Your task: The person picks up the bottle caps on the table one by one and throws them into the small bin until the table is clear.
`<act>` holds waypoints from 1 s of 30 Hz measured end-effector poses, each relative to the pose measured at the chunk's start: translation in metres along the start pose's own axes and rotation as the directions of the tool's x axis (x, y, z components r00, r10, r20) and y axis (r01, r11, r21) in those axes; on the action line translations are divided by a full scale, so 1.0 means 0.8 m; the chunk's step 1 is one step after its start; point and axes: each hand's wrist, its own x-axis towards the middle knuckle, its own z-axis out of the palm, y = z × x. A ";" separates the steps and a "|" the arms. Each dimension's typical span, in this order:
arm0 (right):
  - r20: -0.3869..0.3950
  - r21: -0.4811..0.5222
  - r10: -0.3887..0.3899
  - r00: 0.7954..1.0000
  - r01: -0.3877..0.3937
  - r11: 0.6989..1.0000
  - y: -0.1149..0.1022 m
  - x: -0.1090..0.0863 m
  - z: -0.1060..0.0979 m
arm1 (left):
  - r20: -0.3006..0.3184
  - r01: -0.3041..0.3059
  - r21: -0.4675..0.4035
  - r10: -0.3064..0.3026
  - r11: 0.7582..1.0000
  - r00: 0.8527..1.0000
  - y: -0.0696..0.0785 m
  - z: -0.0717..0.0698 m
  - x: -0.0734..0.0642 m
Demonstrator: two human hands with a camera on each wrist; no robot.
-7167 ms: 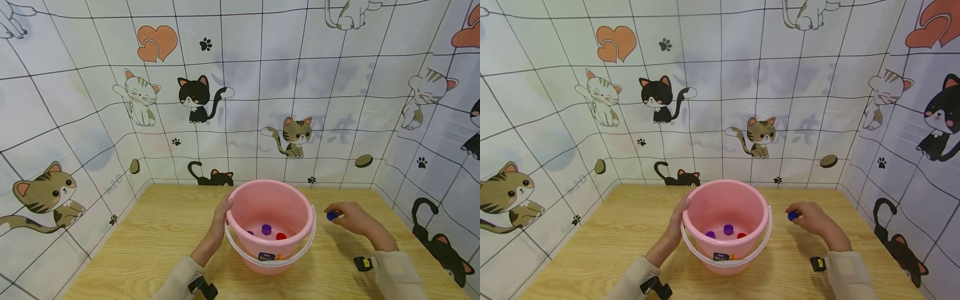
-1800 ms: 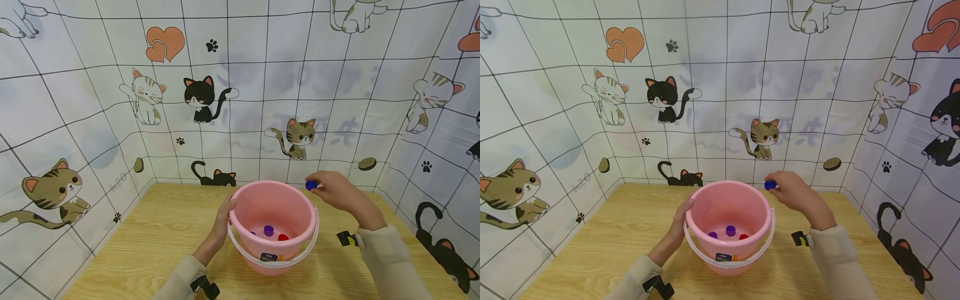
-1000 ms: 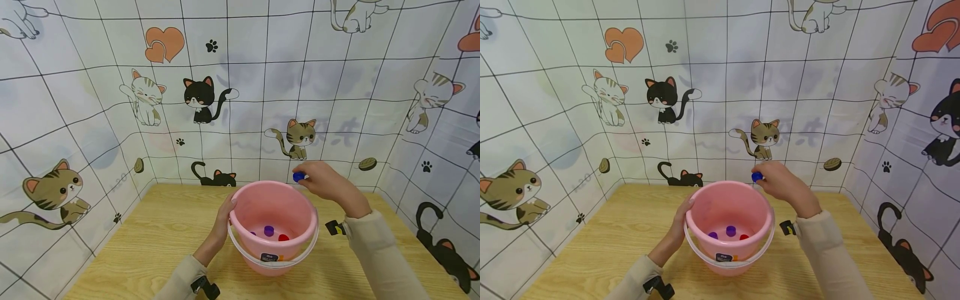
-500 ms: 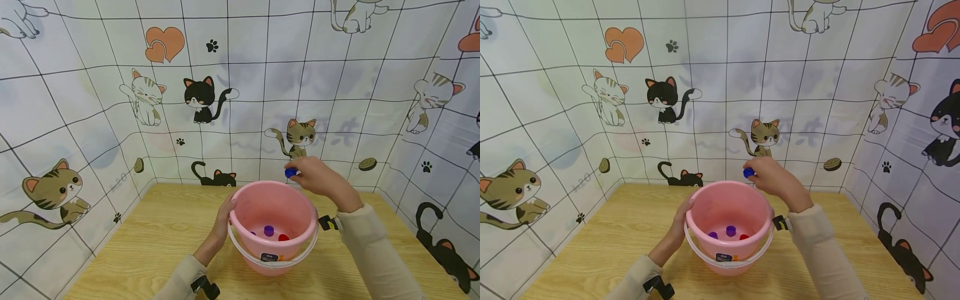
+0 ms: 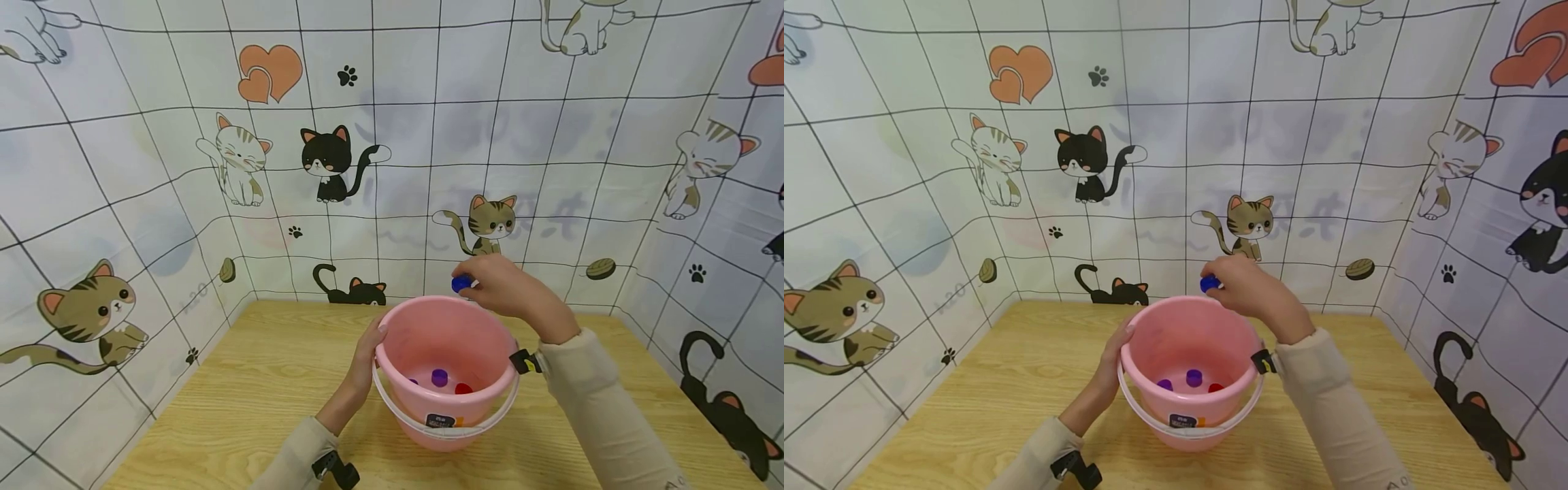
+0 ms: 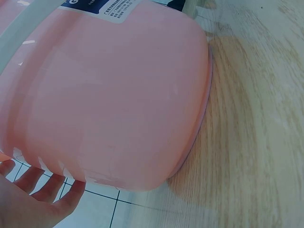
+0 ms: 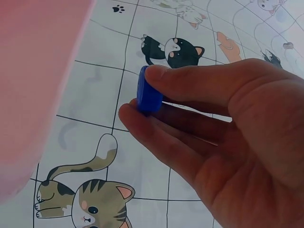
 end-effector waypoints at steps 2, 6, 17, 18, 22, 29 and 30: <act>0.003 0.005 -0.006 1.000 0.006 1.000 0.000 0.002 0.000 | 0.002 0.001 0.001 -0.001 1.000 1.000 0.000 0.000 0.000; 0.014 0.008 -0.007 1.000 0.007 1.000 -0.001 0.004 0.000 | 0.002 -0.001 -0.005 0.001 1.000 1.000 0.000 0.000 0.001; 0.021 0.007 -0.034 0.999 0.034 0.999 0.000 0.007 0.002 | -0.004 0.005 -0.006 -0.005 1.000 1.000 -0.001 0.001 0.000; 0.018 0.007 -0.035 0.999 0.035 0.999 -0.001 0.008 0.002 | -0.004 0.005 -0.007 -0.005 1.000 1.000 -0.001 0.000 0.000; 0.010 0.002 -0.039 0.999 0.039 0.999 -0.001 0.009 0.002 | -0.005 0.007 -0.006 -0.007 1.000 1.000 0.000 0.000 0.000; 0.028 0.001 -0.025 0.999 0.025 1.000 -0.001 0.007 0.002 | -0.006 0.007 -0.006 -0.007 1.000 1.000 0.000 0.000 0.000; 0.034 0.005 -0.024 0.999 0.024 1.000 -0.001 0.007 0.002 | -0.007 0.007 -0.006 -0.007 1.000 1.000 0.000 0.000 0.000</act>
